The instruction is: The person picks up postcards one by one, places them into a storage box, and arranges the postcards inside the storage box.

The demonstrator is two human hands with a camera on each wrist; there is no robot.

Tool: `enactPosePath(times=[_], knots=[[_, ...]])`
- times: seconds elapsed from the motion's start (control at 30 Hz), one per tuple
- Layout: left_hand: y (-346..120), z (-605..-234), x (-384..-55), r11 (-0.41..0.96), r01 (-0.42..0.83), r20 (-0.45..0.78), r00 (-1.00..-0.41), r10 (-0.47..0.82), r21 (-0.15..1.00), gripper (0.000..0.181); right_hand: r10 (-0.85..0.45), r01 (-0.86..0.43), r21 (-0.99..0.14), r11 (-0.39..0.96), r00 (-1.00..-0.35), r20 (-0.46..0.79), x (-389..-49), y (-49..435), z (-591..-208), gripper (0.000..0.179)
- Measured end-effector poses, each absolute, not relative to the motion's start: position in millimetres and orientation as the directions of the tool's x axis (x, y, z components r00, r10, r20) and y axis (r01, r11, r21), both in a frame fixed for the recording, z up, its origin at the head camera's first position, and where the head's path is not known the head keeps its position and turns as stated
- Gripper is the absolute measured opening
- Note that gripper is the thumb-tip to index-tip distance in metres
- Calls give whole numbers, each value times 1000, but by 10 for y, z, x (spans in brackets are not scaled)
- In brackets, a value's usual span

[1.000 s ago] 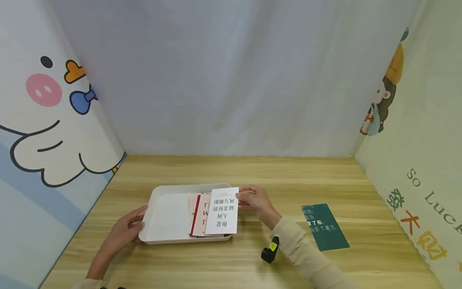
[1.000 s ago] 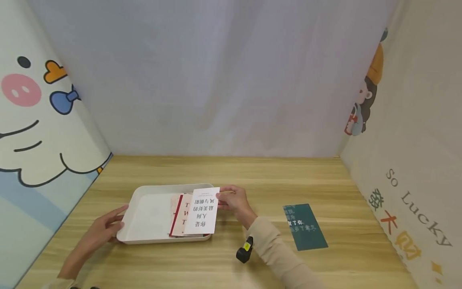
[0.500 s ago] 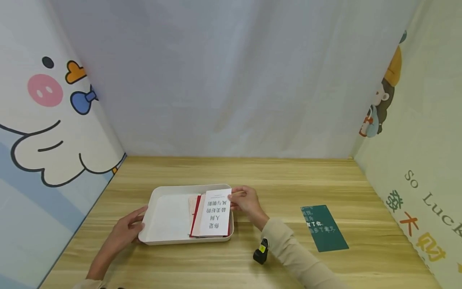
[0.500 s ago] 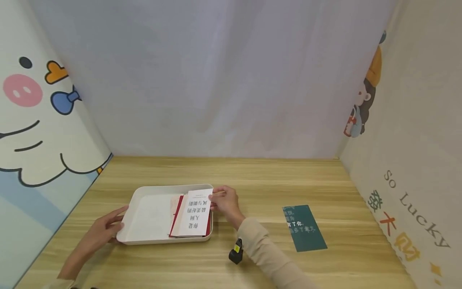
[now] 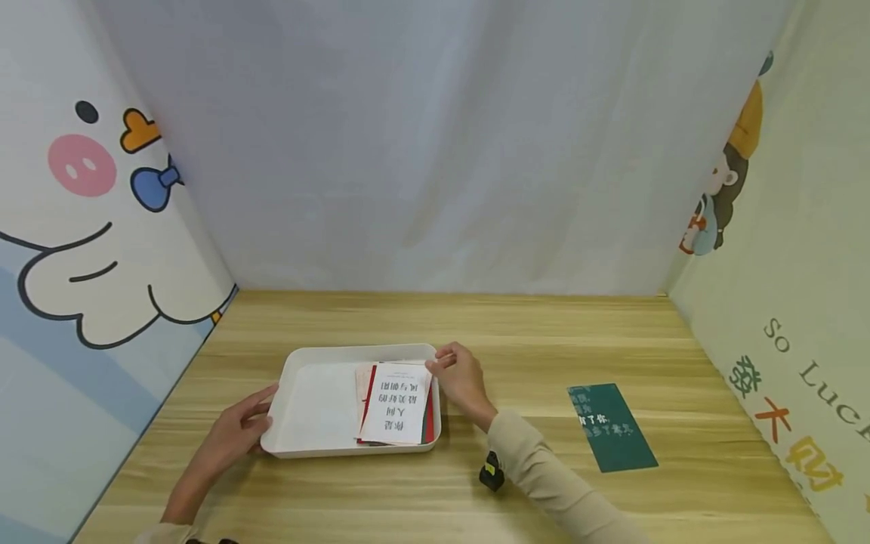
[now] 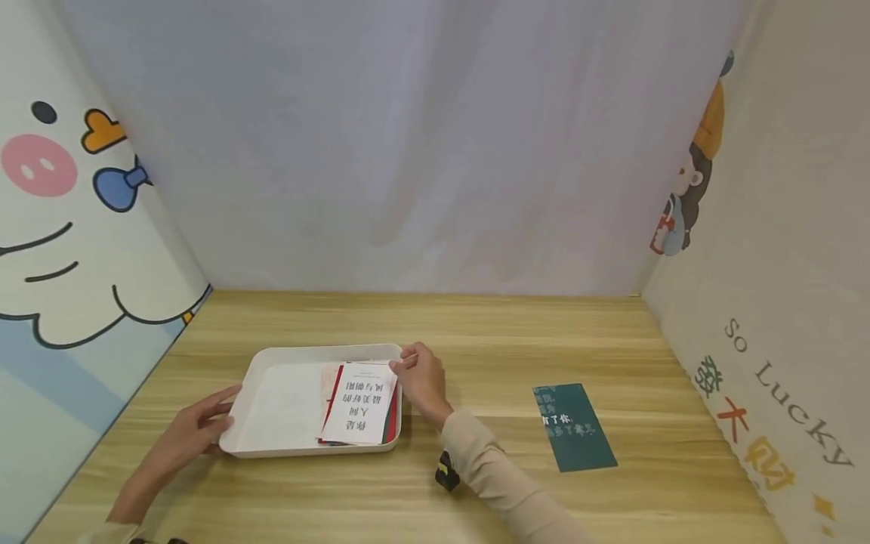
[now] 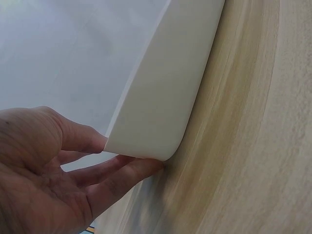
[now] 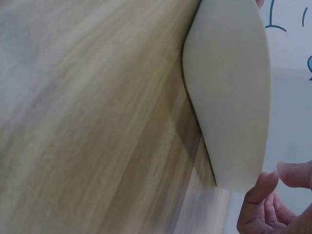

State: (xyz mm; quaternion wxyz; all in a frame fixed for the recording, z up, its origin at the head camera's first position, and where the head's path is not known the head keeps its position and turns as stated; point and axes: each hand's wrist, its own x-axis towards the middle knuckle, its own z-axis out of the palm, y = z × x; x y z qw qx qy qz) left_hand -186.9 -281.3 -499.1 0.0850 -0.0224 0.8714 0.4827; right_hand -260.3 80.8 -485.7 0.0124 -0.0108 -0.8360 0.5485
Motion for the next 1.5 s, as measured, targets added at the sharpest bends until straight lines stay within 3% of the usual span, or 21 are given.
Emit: enactPosePath(times=[0.53,1.0,1.23,1.5], knots=[[-2799,-4936,-1886,542,-110,-168,-984,58,833,59,19,-48,-881,471,-998,65,-2519,963,-4664,19],[-2811,-4945,-1888,535,-85,-147,-986,74,840,58,48,42,-776,630,-999,-15,-2520,1566,-4635,39],[-2814,-4940,-1894,557,-132,-189,-981,47,820,60,44,100,-729,678,-995,-95,-2494,1984,-4552,49],[-2811,-4976,-1872,538,-139,-198,-979,53,831,60,105,211,-605,768,-973,-206,-2491,2611,-4396,74]])
